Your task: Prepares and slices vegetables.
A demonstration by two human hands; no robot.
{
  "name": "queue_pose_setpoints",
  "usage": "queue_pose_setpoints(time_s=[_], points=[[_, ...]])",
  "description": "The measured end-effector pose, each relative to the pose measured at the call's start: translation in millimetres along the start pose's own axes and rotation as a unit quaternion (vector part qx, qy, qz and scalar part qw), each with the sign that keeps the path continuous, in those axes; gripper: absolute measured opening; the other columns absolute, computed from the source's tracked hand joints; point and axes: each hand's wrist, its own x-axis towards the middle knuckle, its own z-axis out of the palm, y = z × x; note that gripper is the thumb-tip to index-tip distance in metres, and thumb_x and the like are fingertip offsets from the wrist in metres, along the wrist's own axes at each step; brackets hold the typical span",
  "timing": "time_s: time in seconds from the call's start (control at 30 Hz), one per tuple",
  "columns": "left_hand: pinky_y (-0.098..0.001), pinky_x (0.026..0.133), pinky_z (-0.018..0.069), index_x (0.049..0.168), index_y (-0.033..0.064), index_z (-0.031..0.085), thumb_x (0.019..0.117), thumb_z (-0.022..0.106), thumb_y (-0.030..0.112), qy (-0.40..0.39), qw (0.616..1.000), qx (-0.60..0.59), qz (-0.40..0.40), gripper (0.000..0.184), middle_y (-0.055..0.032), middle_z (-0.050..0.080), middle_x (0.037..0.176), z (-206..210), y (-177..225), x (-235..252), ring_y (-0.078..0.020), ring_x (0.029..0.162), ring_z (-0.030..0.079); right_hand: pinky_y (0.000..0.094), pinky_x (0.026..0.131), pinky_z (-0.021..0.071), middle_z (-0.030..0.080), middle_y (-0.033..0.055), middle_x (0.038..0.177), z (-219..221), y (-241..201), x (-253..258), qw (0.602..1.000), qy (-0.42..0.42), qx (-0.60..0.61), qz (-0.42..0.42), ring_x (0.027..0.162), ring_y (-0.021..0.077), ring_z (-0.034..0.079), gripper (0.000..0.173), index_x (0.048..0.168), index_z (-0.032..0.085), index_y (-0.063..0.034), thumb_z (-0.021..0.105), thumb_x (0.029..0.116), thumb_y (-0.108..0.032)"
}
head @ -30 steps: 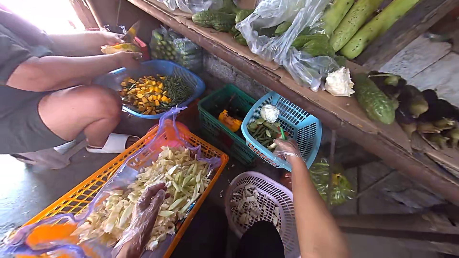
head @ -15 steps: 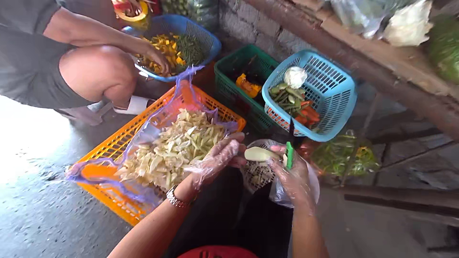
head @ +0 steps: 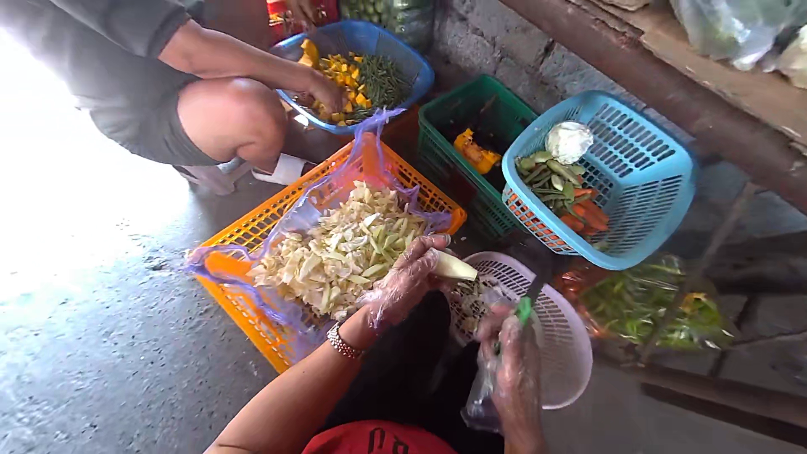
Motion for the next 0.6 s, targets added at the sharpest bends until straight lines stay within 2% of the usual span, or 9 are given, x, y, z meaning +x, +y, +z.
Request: queue_pose_setpoints(time_s=[0.07, 0.13, 0.17, 0.23, 0.33, 0.4, 0.47, 0.5, 0.6], points=[[-0.0308, 0.076, 0.059, 0.133, 0.001, 0.045, 0.1021, 0.033, 0.008, 0.001, 1.0, 0.011, -0.001, 0.034, -0.0064, 0.064, 0.109, 0, 1, -1, -0.0133, 0.088, 0.068, 0.013, 0.057, 0.0476, 0.061, -0.0114, 0.081, 9, 0, -7, 1.0, -0.008, 0.01, 0.004, 0.063, -0.0066, 0.053, 0.049, 0.121, 0.056, 0.0041, 0.056, 0.1018, -0.04], [-0.0345, 0.085, 0.0601, 0.138, -0.0021, 0.045, 0.1018, 0.04, 0.006, -0.022, 0.999, 0.035, 0.004, 0.037, -0.0104, 0.062, 0.119, 2, -1, -7, -0.0164, 0.098, 0.068, 0.0135, 0.062, 0.051, 0.064, -0.0075, 0.088, 17, 0, -4, 0.999, 0.034, 0.017, 0.012, 0.069, -0.0062, 0.058, 0.055, 0.126, 0.052, 0.0087, 0.065, 0.094, -0.033], [-0.0349, 0.087, 0.0599, 0.139, -0.003, 0.044, 0.1008, 0.044, 0.006, -0.034, 0.998, 0.046, 0.008, 0.039, -0.0111, 0.063, 0.121, 4, -3, -11, -0.0168, 0.101, 0.068, 0.0141, 0.065, 0.0524, 0.065, -0.0047, 0.092, 19, -1, 1, 0.998, 0.053, 0.021, 0.013, 0.073, -0.0052, 0.059, 0.053, 0.126, 0.052, 0.011, 0.066, 0.0927, -0.028], [-0.0317, 0.085, 0.0596, 0.136, -0.0029, 0.044, 0.0973, 0.054, 0.006, -0.062, 0.996, 0.064, 0.015, 0.041, -0.0078, 0.067, 0.117, 6, -4, -21, -0.0139, 0.098, 0.069, 0.0169, 0.073, 0.0563, 0.067, -0.003, 0.096, 19, -3, 13, 0.998, 0.062, 0.032, 0.009, 0.081, -0.0029, 0.064, 0.03, 0.115, 0.058, 0.0074, 0.062, 0.0948, -0.015], [-0.0285, 0.078, 0.0584, 0.133, 0.0022, 0.048, 0.0995, 0.055, 0.022, -0.117, 0.993, 0.029, 0.002, 0.04, -0.0016, 0.07, 0.108, -3, 0, -25, -0.0111, 0.093, 0.069, 0.0175, 0.07, 0.057, 0.068, -0.0078, 0.088, 14, -11, 25, 0.998, 0.006, 0.055, 0.0, 0.076, -0.0021, 0.064, 0.011, 0.103, 0.065, -0.0017, 0.059, 0.0966, -0.009], [-0.0293, 0.079, 0.0578, 0.136, 0.0048, 0.047, 0.107, 0.038, 0.039, -0.139, 0.99, -0.01, -0.023, 0.046, 0.0005, 0.07, 0.1, -10, 1, -21, -0.011, 0.09, 0.068, 0.0176, 0.068, 0.0563, 0.069, -0.0085, 0.088, 14, -17, 29, 0.995, -0.067, 0.069, -0.003, 0.074, -0.0016, 0.064, 0.01, 0.102, 0.066, -0.0038, 0.059, 0.0981, -0.01], [-0.0308, 0.084, 0.0584, 0.141, 0.0056, 0.043, 0.11, 0.026, 0.037, -0.136, 0.985, -0.07, -0.079, 0.048, -0.0025, 0.07, 0.104, -10, 2, -18, -0.0128, 0.094, 0.069, 0.0192, 0.075, 0.0586, 0.07, -0.0044, 0.094, 17, -21, 34, 0.992, -0.121, 0.007, -0.021, 0.082, -0.0008, 0.066, 0.014, 0.105, 0.066, -0.0001, 0.06, 0.097, -0.011], [-0.0299, 0.083, 0.059, 0.141, 0.0085, 0.045, 0.1104, 0.026, 0.034, -0.132, 0.98, -0.106, -0.102, 0.044, -0.0026, 0.07, 0.107, -6, 2, -19, -0.0122, 0.095, 0.069, 0.0184, 0.076, 0.0575, 0.07, -0.0013, 0.095, 21, -22, 37, 0.991, -0.118, -0.052, -0.03, 0.083, -0.001, 0.066, 0.018, 0.107, 0.066, 0.002, 0.063, 0.0956, -0.012], [-0.0231, 0.075, 0.0556, 0.124, 0.0144, 0.059, 0.1099, 0.028, 0.026, -0.101, 0.973, -0.171, -0.114, 0.036, 0.0018, 0.069, 0.099, 12, -2, -22, -0.0062, 0.086, 0.066, 0.0222, 0.073, 0.0534, 0.068, 0.0103, 0.093, 33, -15, 39, 0.981, -0.039, -0.179, -0.07, 0.079, 0.0058, 0.062, 0.042, 0.118, 0.062, 0.0085, 0.075, 0.0884, -0.018]])
